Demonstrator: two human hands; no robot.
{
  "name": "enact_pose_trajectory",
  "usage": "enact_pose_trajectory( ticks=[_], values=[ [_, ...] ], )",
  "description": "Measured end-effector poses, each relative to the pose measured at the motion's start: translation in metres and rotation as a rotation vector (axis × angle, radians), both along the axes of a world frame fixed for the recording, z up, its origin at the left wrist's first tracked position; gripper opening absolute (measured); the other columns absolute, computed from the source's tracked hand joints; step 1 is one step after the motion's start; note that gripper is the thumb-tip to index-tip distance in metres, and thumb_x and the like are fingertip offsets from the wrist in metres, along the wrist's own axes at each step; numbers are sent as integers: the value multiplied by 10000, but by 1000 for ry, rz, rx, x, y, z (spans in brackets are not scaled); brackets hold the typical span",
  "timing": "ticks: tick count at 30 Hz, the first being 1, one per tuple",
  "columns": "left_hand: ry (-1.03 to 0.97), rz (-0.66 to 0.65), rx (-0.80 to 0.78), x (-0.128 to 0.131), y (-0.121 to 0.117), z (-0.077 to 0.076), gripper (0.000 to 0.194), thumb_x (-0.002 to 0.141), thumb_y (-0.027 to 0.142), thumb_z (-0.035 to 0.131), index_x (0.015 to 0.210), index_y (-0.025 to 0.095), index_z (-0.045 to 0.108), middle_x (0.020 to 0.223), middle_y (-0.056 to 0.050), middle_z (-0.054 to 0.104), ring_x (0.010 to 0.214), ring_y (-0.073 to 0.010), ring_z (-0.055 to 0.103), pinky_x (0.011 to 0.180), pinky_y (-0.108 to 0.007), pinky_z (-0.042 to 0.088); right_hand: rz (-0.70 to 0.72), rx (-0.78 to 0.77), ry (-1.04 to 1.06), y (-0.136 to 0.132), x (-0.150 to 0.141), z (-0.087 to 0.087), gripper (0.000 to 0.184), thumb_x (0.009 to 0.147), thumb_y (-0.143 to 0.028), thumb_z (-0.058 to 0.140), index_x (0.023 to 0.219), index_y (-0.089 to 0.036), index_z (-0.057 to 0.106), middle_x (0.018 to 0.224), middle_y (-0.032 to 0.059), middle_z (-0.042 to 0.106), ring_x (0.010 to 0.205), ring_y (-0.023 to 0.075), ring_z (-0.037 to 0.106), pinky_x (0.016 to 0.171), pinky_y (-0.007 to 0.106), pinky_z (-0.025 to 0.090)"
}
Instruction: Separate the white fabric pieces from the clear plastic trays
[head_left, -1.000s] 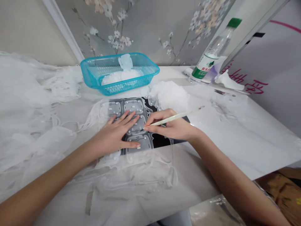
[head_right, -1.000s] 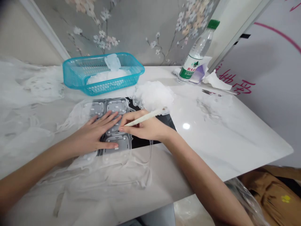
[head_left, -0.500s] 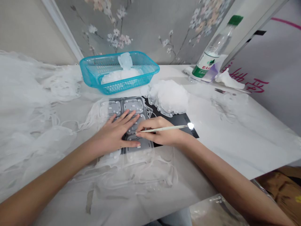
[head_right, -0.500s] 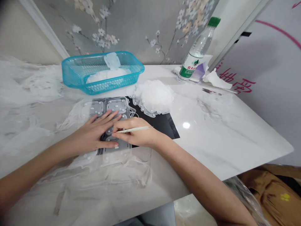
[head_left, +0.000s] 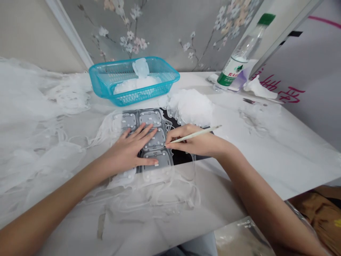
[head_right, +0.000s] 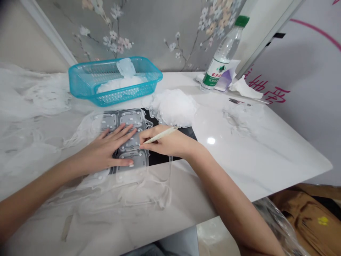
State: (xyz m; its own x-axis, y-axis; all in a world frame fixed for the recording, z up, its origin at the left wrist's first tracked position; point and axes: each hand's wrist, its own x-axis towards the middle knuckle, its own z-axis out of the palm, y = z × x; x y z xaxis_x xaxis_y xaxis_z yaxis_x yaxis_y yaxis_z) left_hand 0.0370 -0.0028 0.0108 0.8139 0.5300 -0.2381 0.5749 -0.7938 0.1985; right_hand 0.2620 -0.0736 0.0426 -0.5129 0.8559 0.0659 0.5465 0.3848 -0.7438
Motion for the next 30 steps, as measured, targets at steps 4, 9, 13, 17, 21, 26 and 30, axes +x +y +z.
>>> enact_pose_trajectory(
  ticks=[4, 9, 13, 17, 21, 26, 30],
  values=[
    [13, 5, 2, 0, 0, -1, 953, 730, 786, 318, 1455, 267, -16, 1521, -3, -42, 1400, -292, 6, 1107, -515, 82, -4, -67, 109, 1, -1, -5, 160, 877, -250, 537, 776, -137, 590, 686, -11, 570, 612, 93, 473, 567, 207, 348],
    [34, 7, -1, 2, -2, 5, 969, 721, 800, 298, 1458, 242, 8, 1523, -18, -30, 1403, -270, 3, 1105, -518, 88, 8, -28, 208, 3, -15, -19, 135, 867, -251, 560, 815, -132, 598, 695, -14, 572, 616, 83, 487, 571, 188, 354],
    [23, -1, 3, 2, -2, 5, 956, 728, 793, 298, 1459, 244, 19, 1525, -24, -18, 1402, -278, 19, 1105, -516, 88, 3, -15, 195, 4, -19, -22, 125, 864, -251, 564, 836, -134, 597, 672, -25, 562, 592, 75, 478, 569, 183, 349],
    [12, -16, 10, 1, -1, 1, 948, 735, 786, 302, 1455, 256, -15, 1524, -12, -36, 1400, -290, 11, 1107, -512, 72, -12, -95, 130, 2, -8, -12, 145, 866, -261, 551, 828, -137, 615, 672, -11, 575, 598, 89, 486, 550, 193, 355],
    [37, -10, -3, 1, 0, 1, 940, 734, 791, 289, 1454, 269, -16, 1521, 5, -54, 1401, -284, -3, 1109, -506, 63, -50, -171, 148, 1, 3, -4, 132, 843, -245, 573, 800, -129, 617, 636, -9, 565, 570, 90, 506, 526, 190, 381],
    [43, 2, -7, 2, -1, 3, 952, 724, 800, 288, 1454, 268, -16, 1520, 10, -61, 1402, -277, -6, 1110, -505, 56, -66, -186, 178, 1, 1, -7, 138, 841, -261, 581, 804, -130, 608, 631, -5, 576, 567, 91, 523, 505, 185, 384],
    [37, 5, -17, 1, 0, 2, 963, 720, 801, 298, 1453, 265, -22, 1518, 10, -67, 1401, -280, -12, 1110, -505, 53, -58, -230, 265, 3, -3, -13, 179, 849, -324, 574, 862, -147, 594, 637, -10, 590, 540, 88, 519, 492, 188, 390]
  ],
)
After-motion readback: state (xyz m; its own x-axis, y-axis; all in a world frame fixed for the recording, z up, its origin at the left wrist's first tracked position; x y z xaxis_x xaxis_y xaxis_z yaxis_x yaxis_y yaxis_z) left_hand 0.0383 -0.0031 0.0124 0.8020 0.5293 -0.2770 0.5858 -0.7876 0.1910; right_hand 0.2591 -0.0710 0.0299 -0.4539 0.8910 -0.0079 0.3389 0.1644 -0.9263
